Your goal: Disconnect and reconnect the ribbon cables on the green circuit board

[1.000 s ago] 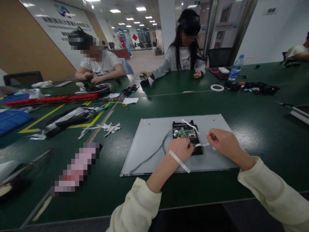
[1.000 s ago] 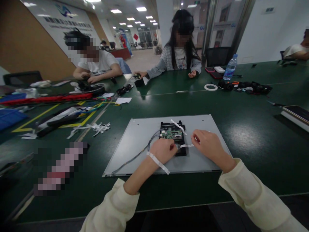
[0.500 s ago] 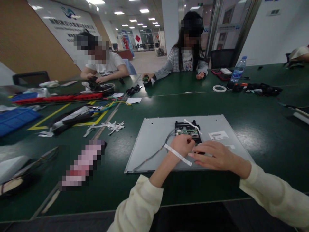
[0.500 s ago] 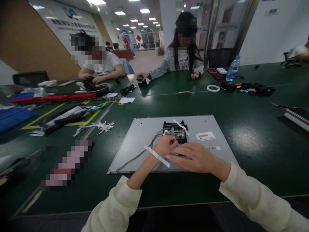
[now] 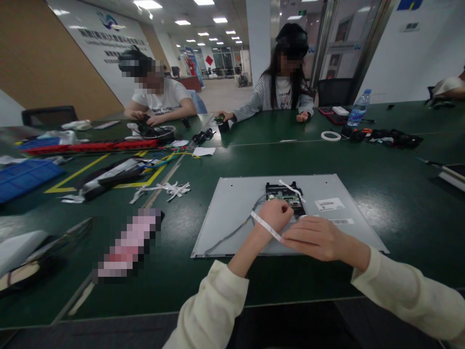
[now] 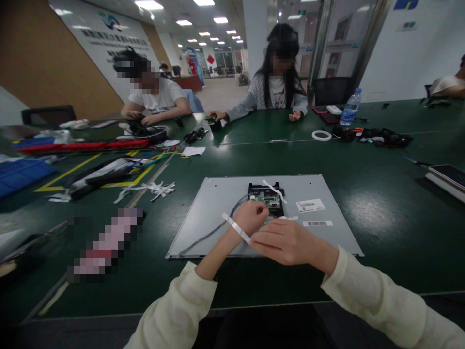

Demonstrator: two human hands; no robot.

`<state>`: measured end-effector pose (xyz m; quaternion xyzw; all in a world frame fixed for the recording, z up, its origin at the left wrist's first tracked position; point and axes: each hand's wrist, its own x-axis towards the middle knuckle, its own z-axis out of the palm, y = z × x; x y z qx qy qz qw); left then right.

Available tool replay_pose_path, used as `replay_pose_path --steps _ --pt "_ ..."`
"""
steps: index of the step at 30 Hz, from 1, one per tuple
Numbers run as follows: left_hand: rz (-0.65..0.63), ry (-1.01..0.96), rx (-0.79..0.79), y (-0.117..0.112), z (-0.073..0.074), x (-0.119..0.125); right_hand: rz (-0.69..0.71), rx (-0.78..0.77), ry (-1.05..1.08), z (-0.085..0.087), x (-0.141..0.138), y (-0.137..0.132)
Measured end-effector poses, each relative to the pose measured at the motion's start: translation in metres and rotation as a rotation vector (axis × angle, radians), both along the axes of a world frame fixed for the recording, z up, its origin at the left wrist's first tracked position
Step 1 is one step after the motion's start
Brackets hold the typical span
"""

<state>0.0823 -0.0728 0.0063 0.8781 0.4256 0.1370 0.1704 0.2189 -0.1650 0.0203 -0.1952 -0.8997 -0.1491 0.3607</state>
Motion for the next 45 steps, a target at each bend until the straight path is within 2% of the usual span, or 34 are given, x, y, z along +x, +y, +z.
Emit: replay_pose_path --steps 3,7,11,13,17,22,27,33,37,45 --pt "0.088 0.02 0.049 0.006 0.007 -0.008 -0.051 0.01 0.083 0.002 0.002 0.003" --pt "0.27 0.015 0.153 0.025 0.015 -0.032 -0.229 0.059 0.221 0.002 0.004 0.021" --pt "0.428 -0.051 0.213 0.047 0.015 -0.059 -0.402 0.015 0.159 -0.001 -0.007 0.044" --pt "0.457 -0.091 0.221 0.055 0.012 -0.067 -0.445 -0.041 0.09 -0.006 -0.017 0.052" --pt "0.423 -0.15 0.193 0.058 0.008 -0.071 -0.472 -0.118 -0.008 -0.022 -0.036 0.061" --pt "0.352 -0.13 0.149 0.053 0.01 -0.069 -0.424 -0.167 -0.075 -0.036 -0.047 0.064" --pt "0.308 0.001 0.0 0.056 0.009 -0.075 -0.445 -0.174 -0.033 -0.038 -0.047 0.063" --pt "0.153 0.101 -0.176 0.061 0.006 -0.083 -0.5 -0.17 -0.011 -0.04 -0.047 0.063" --pt "0.157 0.106 -0.225 0.061 0.007 -0.085 -0.496 -0.159 -0.032 -0.041 -0.048 0.063" --pt "0.175 0.113 -0.227 0.058 0.013 -0.089 -0.483 -0.182 0.009 -0.037 -0.051 0.063"
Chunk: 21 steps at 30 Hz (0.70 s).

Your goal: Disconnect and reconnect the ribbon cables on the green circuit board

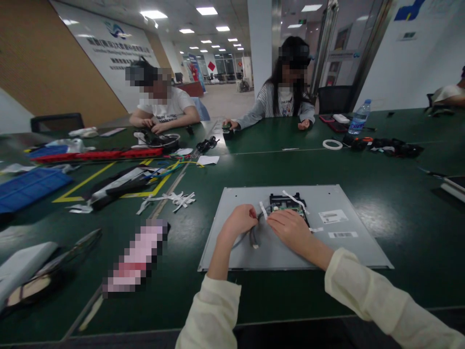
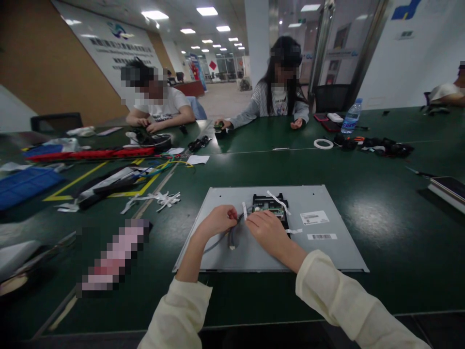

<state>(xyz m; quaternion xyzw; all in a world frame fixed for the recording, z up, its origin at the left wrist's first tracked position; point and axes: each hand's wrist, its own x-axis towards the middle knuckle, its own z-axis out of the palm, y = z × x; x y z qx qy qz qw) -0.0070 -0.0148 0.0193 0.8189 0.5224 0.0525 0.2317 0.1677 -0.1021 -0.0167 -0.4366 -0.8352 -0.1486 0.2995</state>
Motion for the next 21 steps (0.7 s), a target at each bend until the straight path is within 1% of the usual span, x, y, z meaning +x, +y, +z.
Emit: replay_pose_path --steps 6,11,17,21 --pt "0.029 -0.02 0.008 -0.0007 0.0027 -0.0013 0.047 0.031 -0.04 0.0021 -0.0018 0.0008" --pt "0.084 -0.009 0.03 0.0023 0.0053 -0.0041 0.048 0.04 0.008 0.0042 -0.0025 0.001" --pt "0.13 -0.02 0.078 0.0053 0.0014 -0.0055 0.04 0.025 0.023 0.0046 -0.0035 0.003" --pt "0.137 0.006 0.067 0.0061 0.0017 -0.0042 0.035 0.031 0.035 0.0066 -0.003 0.0038"
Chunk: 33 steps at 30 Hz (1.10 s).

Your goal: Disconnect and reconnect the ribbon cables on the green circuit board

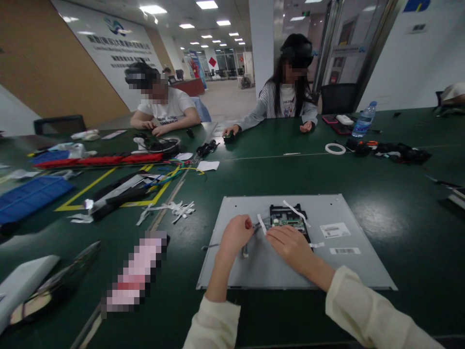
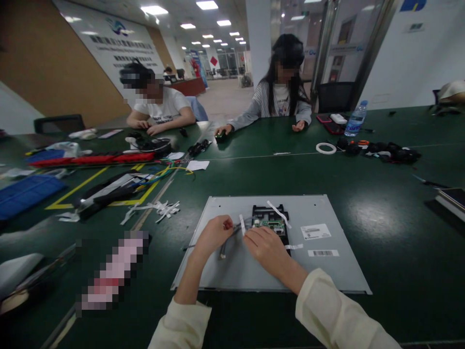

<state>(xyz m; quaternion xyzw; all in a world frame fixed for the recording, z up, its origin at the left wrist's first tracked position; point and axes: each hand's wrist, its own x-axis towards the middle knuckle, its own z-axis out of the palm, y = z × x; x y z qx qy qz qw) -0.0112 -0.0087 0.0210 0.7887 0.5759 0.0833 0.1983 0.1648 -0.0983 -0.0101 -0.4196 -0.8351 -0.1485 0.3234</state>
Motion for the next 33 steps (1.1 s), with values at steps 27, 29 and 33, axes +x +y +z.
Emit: replay_pose_path --steps 27,29,33 --pt "0.142 0.301 0.198 -0.084 0.01 0.01 0.027 0.014 -0.035 -0.001 -0.001 -0.006" --pt "0.134 0.315 0.208 -0.092 0.011 0.01 0.019 0.003 -0.036 -0.003 0.0 -0.006" --pt "0.14 0.407 0.243 -0.099 0.013 0.006 0.013 -0.032 -0.031 -0.005 0.001 -0.006"
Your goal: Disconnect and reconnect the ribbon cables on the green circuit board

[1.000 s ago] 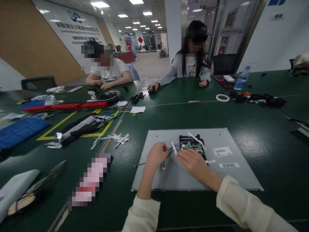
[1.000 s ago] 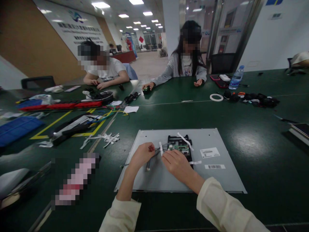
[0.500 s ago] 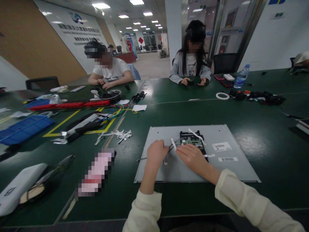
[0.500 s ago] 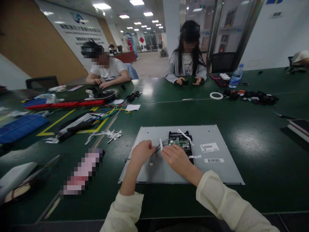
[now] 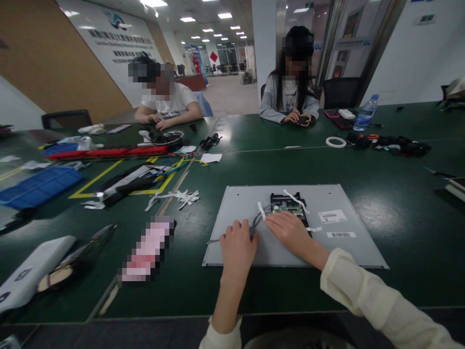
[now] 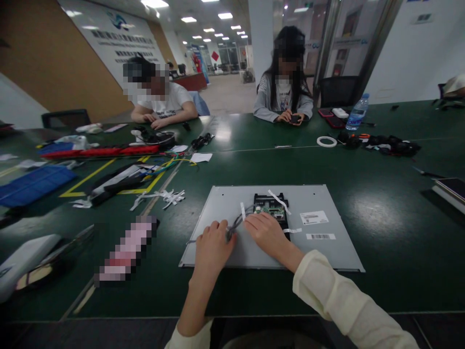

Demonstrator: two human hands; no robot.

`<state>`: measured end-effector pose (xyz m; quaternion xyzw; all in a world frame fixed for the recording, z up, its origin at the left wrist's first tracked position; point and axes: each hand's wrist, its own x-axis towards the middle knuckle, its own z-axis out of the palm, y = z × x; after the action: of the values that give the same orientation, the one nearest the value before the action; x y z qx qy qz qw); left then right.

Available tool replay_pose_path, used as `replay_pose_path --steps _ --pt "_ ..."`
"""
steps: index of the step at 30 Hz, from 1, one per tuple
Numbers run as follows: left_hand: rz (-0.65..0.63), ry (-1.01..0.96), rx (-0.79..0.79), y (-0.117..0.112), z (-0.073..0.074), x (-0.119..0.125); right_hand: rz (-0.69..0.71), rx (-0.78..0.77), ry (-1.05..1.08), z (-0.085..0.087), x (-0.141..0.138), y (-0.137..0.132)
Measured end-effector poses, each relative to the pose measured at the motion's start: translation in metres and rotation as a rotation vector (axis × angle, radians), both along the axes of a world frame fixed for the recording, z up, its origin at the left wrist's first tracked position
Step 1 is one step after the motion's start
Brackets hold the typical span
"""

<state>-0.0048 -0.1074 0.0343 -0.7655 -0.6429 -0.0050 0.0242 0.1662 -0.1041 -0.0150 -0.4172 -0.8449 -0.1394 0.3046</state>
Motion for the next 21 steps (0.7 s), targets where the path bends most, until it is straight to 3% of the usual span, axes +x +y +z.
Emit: replay_pose_path --steps 4,10,17,21 --pt "-0.005 0.062 -0.013 0.004 0.001 -0.008 0.006 0.002 0.031 0.0 0.0 0.0" --pt "-0.123 0.089 -0.072 0.018 0.002 -0.017 0.005 0.011 0.051 0.002 0.0 -0.001" --pt "-0.153 -0.018 -0.09 0.025 0.008 -0.017 0.007 -0.002 0.056 0.001 0.0 0.0" --pt "-0.149 -0.09 -0.182 0.026 0.005 -0.02 0.015 -0.003 0.064 0.001 0.0 0.002"
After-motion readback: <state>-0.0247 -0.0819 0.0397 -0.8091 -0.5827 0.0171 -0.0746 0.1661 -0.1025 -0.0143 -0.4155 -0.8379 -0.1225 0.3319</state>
